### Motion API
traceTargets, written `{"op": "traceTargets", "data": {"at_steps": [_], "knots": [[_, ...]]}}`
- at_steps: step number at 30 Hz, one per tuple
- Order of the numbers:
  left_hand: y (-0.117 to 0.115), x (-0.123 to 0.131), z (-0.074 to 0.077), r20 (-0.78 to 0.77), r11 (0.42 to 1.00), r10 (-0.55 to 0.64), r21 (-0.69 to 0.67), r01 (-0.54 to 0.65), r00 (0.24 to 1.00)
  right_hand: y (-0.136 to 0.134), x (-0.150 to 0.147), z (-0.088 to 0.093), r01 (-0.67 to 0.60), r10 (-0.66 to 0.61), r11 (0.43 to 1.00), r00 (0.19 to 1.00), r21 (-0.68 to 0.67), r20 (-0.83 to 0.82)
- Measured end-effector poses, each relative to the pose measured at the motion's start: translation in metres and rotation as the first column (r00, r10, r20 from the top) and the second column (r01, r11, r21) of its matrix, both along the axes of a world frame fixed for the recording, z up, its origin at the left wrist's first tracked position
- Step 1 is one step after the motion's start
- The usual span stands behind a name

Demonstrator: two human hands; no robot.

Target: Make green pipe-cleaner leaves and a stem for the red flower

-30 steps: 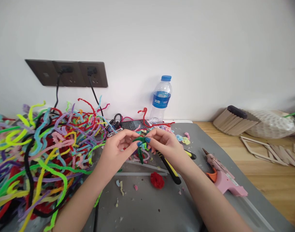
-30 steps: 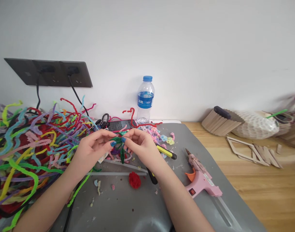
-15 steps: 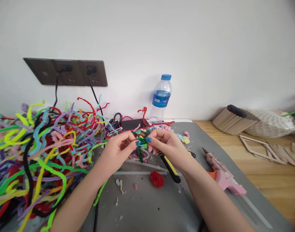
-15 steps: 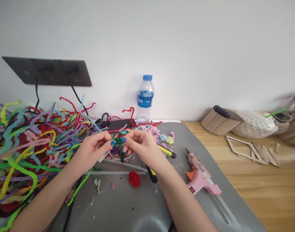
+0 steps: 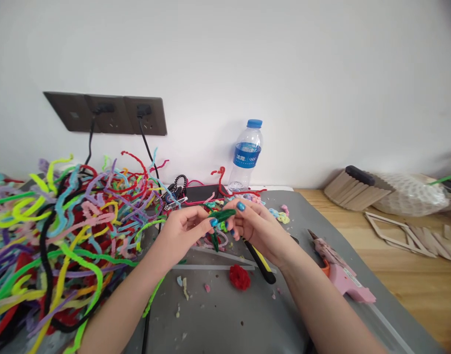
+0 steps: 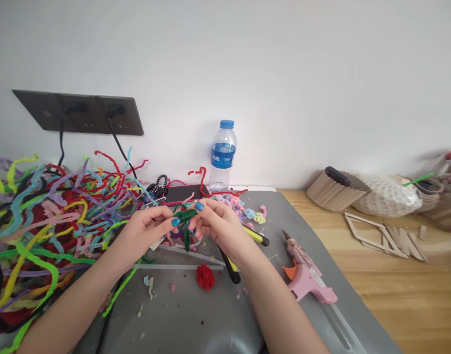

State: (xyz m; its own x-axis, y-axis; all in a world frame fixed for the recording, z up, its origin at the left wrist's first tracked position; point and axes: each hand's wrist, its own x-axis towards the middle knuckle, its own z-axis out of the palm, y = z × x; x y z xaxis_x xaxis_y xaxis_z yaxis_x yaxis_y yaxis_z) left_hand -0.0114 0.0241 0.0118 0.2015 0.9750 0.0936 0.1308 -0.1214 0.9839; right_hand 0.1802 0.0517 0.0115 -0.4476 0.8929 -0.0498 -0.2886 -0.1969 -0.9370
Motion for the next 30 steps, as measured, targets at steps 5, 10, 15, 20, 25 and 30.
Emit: {"op": "traceTargets", "data": {"at_steps": [5,10,15,20,25,30], "knots": [[-0.0010,0.0051,0.0016,0.075,1.000,0.022,0.010,-0.023,0.997,0.0006,-0.0029,-0.0053,-0.008,0.003,0.998,0.997,0.063,0.076],[0.0009,0.0045,-0.0041,0.103,0.997,0.043,0.060,-0.049,0.994,0.0002,-0.0032,-0.0056,0.000,-0.008,0.997,0.994,0.074,0.108],[-0.0018,0.0066,-0.0030,0.042,0.995,0.059,0.081,-0.062,0.997,-0.0008,-0.0057,-0.0064,0.038,-0.042,0.997,0.997,0.065,0.069],[-0.0034,0.0063,-0.0008,0.028,0.998,0.031,0.061,-0.033,0.999,-0.0006,-0.0067,-0.0077,0.035,-0.040,0.997,0.996,0.066,0.075],[-0.0031,0.0026,-0.0032,0.039,0.996,-0.001,0.087,-0.002,0.999,0.0002,-0.0055,-0.0058,0.039,-0.040,0.999,0.999,0.016,0.027],[-0.0007,0.0017,-0.0077,0.044,0.968,0.103,0.224,-0.111,0.994,0.0011,-0.0036,-0.0019,0.081,-0.084,0.995,0.996,-0.065,-0.039]]}}
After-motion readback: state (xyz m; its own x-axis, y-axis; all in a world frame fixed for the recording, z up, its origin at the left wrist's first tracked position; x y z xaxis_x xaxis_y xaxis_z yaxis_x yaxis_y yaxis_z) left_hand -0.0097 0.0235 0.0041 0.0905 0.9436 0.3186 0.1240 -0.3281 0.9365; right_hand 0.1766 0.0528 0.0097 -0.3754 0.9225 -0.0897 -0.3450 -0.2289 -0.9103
